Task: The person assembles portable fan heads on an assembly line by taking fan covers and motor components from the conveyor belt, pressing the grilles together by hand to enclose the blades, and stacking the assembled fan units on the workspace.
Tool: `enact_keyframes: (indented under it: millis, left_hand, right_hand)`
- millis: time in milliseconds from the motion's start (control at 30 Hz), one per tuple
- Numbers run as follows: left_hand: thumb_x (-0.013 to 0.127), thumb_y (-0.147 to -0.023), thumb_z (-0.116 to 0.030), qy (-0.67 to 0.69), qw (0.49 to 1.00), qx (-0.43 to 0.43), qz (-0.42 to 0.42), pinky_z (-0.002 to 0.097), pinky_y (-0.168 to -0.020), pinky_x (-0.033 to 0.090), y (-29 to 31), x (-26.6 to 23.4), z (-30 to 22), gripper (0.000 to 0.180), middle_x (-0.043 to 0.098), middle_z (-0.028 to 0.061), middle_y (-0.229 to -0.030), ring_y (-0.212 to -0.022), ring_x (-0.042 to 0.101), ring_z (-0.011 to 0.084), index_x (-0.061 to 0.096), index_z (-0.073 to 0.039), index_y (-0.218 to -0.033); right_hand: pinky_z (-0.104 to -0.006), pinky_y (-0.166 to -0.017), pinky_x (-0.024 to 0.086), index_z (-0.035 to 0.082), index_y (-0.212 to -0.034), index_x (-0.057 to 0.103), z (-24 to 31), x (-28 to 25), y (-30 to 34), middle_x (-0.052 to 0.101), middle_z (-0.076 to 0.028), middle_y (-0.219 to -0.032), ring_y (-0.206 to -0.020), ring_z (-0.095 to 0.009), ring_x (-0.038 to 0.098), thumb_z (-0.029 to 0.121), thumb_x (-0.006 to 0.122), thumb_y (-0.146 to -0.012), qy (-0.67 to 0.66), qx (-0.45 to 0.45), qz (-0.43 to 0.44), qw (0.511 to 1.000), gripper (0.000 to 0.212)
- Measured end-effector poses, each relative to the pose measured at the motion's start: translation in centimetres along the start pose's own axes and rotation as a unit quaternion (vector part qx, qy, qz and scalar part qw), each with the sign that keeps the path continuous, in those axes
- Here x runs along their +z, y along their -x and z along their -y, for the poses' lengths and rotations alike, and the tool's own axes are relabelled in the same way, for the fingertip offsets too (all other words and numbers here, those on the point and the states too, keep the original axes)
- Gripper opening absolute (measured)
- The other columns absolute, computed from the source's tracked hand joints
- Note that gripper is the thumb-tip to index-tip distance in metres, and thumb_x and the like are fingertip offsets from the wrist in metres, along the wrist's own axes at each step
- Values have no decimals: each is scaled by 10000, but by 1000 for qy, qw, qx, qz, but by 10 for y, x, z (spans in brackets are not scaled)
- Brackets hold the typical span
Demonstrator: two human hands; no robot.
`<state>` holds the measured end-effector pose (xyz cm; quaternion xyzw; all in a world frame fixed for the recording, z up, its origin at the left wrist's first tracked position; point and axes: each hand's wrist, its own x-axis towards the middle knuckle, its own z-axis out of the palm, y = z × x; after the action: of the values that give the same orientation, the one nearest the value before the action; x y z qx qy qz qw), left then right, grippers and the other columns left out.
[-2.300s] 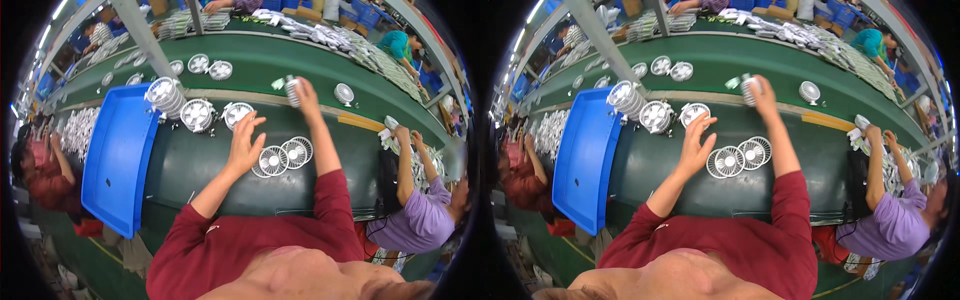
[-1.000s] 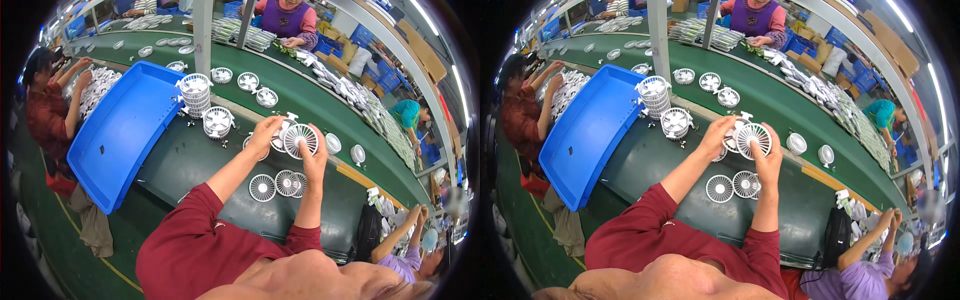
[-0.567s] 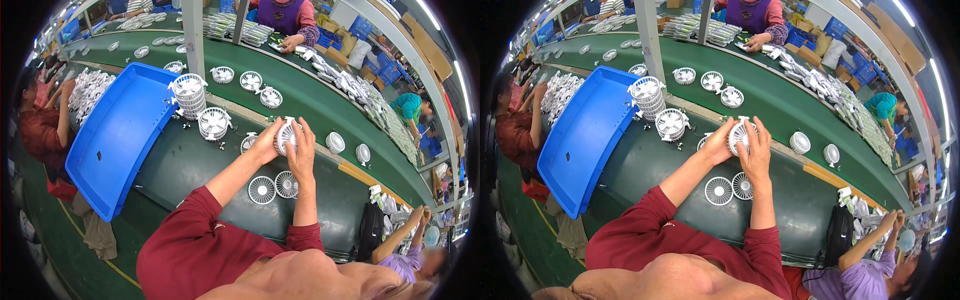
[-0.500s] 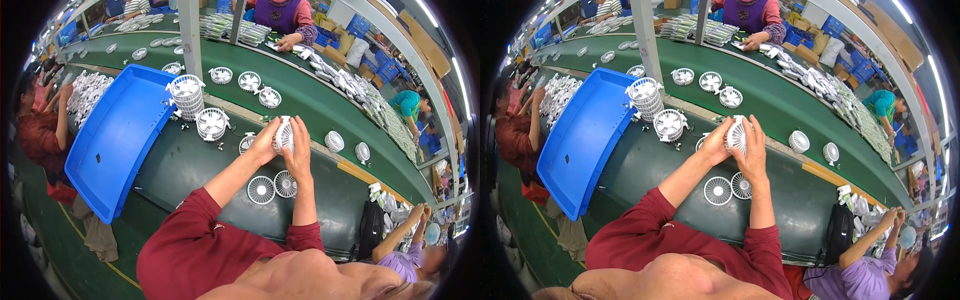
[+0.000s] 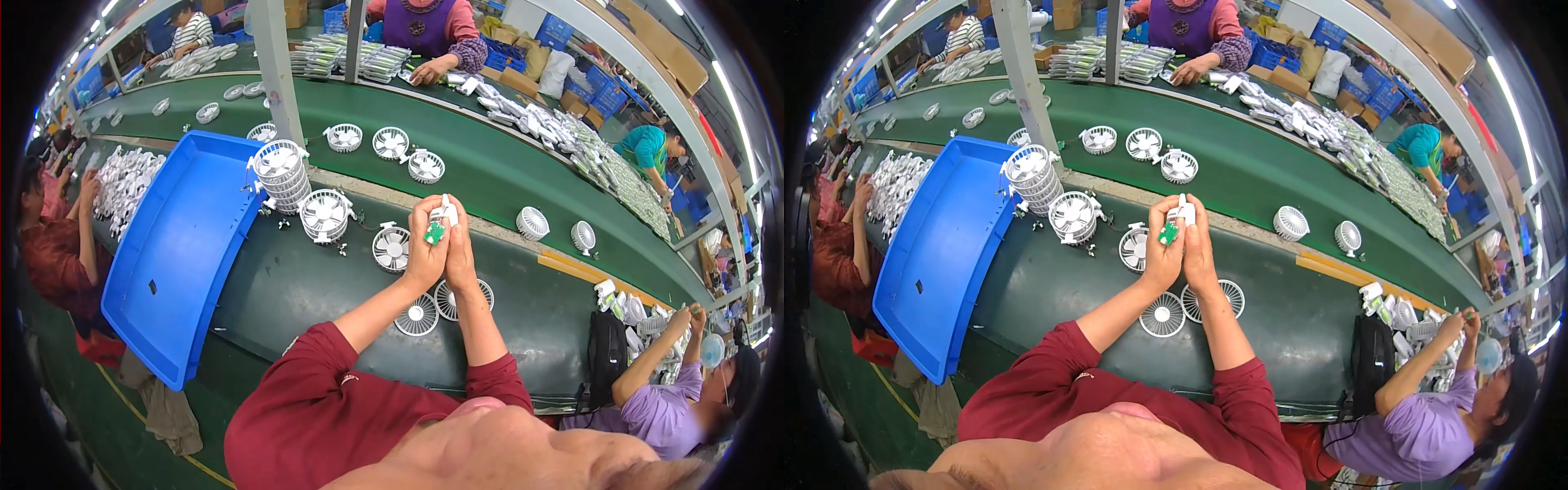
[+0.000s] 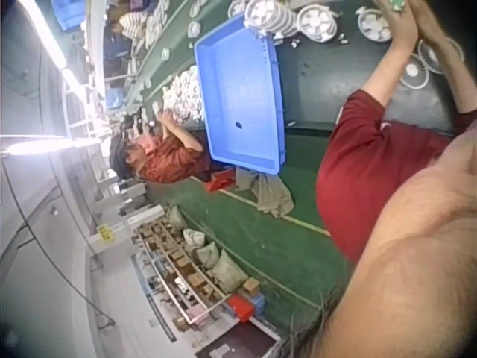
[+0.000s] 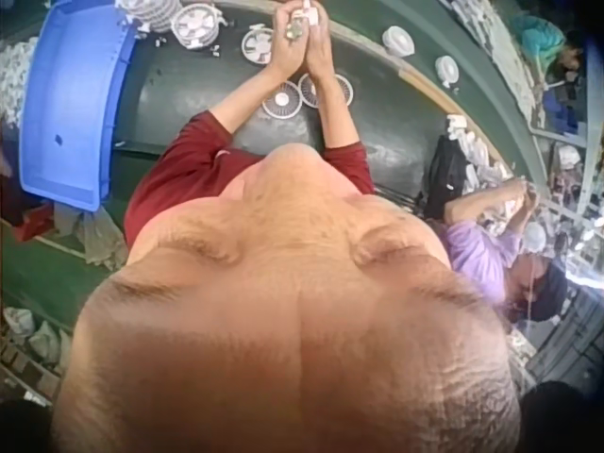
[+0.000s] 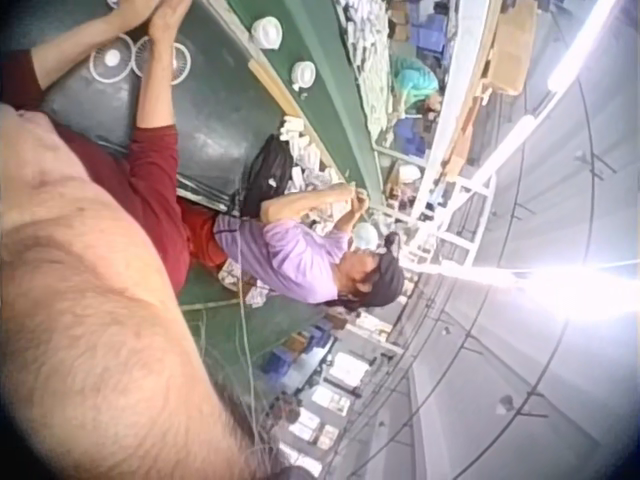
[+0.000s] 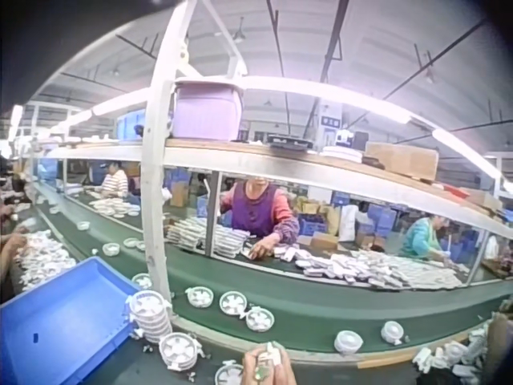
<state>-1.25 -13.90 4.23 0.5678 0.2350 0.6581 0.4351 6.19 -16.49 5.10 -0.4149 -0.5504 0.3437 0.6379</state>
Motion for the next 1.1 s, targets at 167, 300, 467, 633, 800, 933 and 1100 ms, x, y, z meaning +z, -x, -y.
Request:
enact_keyframes:
  millis: [167, 300, 467, 633, 800, 933, 1100]
  left_hand:
    - [514, -933, -110, -109, 993, 50, 3, 327, -924, 410, -7, 6, 9, 303, 506, 142, -1196, -1096, 503, 217, 445, 1, -1207]
    - [514, -934, -124, -105, 994, 28, 26, 346, -915, 414, -12, 12, 15, 297, 540, 146, -1138, -1034, 538, 241, 456, -8, -1201]
    - [505, -938, -232, -203, 966, 12, 161, 393, -931, 399, -43, 8, 64, 350, 543, 191, -1140, -1069, 533, 327, 469, -19, -1213]
    - [613, -801, -112, -339, 926, 102, 135, 455, -956, 353, -97, -1, 111, 393, 538, 188, -1149, -1142, 460, 358, 509, -3, -1163]
    - [547, -819, -62, -487, 863, 37, 130, 533, -989, 389, -161, -24, 141, 443, 407, 163, -1378, -1248, 392, 403, 527, -155, -1251]
    - [516, -859, -108, -583, 787, 21, 202, 579, -998, 345, -191, -20, 160, 454, 369, 114, -1434, -1323, 331, 364, 499, -244, -1292]
    - [494, -889, -169, -648, 704, -17, 290, 571, -976, 343, -201, -8, 161, 322, 488, 102, -1323, -1295, 386, 313, 550, -199, -1205]
  right_hand:
    - [-304, -995, 356, 39, -1400, 311, -7, 1, -6, 453, -100, -1273, -1151, -167, 450, 437, 328, -1001, -124, 59, -30, 990, 564]
    - [-301, -992, 363, 46, -1390, 336, -15, -10, -11, 456, -94, -1284, -1162, -168, 455, 446, 343, -997, -100, 47, -49, 993, 560]
    - [-326, -1001, 373, 8, -1340, 428, -36, -72, -46, 494, -149, -1313, -1194, -227, 483, 353, 452, -977, 115, 50, -127, 984, 501]
    - [-476, -1045, 309, 33, -1329, 431, -43, -158, -35, 436, -268, -1324, -1248, -432, 390, 244, 671, -809, 574, -12, -206, 792, 610]
    - [-437, -1094, 291, 105, -1342, 467, 18, -118, 38, 372, -226, -1424, -1325, -371, 351, 237, 731, -758, 456, 55, 66, 886, 654]
    - [-490, -1083, 272, 128, -1344, 462, 23, -95, 85, 378, -193, -1413, -1319, -386, 335, 403, 784, -666, 486, 61, 201, 848, 800]
    - [-513, -1071, 256, 59, -1229, 513, 10, -98, 94, 484, -143, -1330, -1287, -342, 392, 400, 787, -664, 518, 39, 150, 841, 714]
